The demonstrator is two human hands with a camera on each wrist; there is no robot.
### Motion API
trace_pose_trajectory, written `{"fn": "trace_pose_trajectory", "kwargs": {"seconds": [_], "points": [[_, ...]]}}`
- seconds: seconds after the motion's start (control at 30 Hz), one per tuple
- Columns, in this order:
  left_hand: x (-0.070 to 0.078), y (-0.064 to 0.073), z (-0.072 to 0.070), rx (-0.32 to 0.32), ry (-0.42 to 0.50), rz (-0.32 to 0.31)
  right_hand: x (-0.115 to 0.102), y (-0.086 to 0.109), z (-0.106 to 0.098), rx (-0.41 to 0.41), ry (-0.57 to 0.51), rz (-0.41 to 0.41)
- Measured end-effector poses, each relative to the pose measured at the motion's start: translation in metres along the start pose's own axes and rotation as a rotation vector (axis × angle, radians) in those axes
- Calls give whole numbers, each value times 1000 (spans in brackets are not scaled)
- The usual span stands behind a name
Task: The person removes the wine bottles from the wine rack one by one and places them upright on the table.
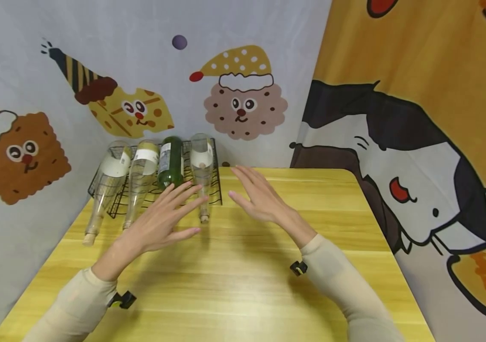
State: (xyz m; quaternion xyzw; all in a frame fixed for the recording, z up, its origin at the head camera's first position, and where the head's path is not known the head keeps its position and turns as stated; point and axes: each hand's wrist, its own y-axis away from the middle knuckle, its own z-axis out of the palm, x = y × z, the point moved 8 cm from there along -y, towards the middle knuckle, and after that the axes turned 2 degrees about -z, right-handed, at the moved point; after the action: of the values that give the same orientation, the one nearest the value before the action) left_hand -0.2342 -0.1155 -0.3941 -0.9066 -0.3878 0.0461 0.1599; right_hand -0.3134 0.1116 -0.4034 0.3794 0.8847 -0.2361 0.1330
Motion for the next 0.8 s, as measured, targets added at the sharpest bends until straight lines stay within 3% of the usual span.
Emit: {"fn": "trace_pose_trajectory", "kwargs": {"seconds": [0.43, 0.8], "points": [[2, -4, 0, -17, 3, 40, 17, -34, 26, -18, -213, 94], [1, -10, -2, -78, 11, 50, 31, -56, 44, -29, -350, 210]]}}
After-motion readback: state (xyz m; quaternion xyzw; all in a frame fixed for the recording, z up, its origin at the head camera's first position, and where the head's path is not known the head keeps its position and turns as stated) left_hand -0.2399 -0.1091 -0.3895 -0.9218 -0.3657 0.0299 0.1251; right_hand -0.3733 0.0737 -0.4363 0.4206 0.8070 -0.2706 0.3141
